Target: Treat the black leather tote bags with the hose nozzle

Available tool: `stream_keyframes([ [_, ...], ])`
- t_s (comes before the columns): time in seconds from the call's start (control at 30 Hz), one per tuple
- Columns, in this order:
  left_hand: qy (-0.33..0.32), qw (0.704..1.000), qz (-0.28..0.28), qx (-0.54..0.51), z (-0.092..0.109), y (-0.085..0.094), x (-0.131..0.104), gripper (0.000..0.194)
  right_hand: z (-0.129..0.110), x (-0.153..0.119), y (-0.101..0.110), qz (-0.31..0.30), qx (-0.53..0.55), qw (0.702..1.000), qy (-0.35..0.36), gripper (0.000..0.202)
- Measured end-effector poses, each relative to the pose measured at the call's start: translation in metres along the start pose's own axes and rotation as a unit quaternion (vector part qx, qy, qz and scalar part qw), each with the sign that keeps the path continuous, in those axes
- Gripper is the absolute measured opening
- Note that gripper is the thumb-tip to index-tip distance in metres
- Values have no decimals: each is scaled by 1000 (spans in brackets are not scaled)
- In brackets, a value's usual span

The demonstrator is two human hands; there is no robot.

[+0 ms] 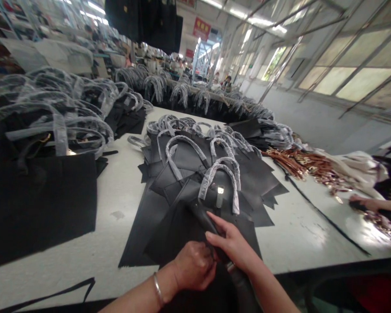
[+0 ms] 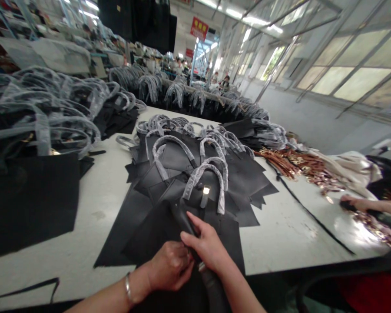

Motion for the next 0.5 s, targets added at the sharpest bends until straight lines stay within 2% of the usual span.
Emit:
stream_keyframes([
  [0.13, 43, 999, -26, 16, -5, -3, -1, 24, -22, -15, 50, 114, -5, 993, 41, 85],
  [0.2, 75, 997, -27, 3, -13, 0, 1, 22, -15, -27, 75, 134, 0, 991, 19, 87],
  [0.27, 134, 991, -5, 8, -33, 10, 5, 10, 8, -38, 93, 127, -1, 992, -29, 83],
  [0.3, 175, 984, 13, 30, -46, 18, 8, 15, 24, -45, 101, 128, -6, 990, -55, 76],
  [0.4, 312, 938, 40, 146, -89, 44, 17, 58, 79, -64, 122, 161, -12, 982, -95, 39],
  [0.47, 373, 908, 3, 190, -110, 50, 26, 75, 112, -75, 128, 183, -17, 977, -110, 21],
  [0.5, 392, 899, -31, 191, -117, 49, 31, 80, 125, -80, 131, 194, -28, 974, -115, 19],
])
Point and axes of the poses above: each hand's wrist, its own x-axis towards the middle knuckle, its own y-axis out of the back of the hand, z = x × y, the point moved 9 cm from there along x, towards the middle knuckle, and after that the axes turned 8 degrees about -x, right-handed, at the moved point
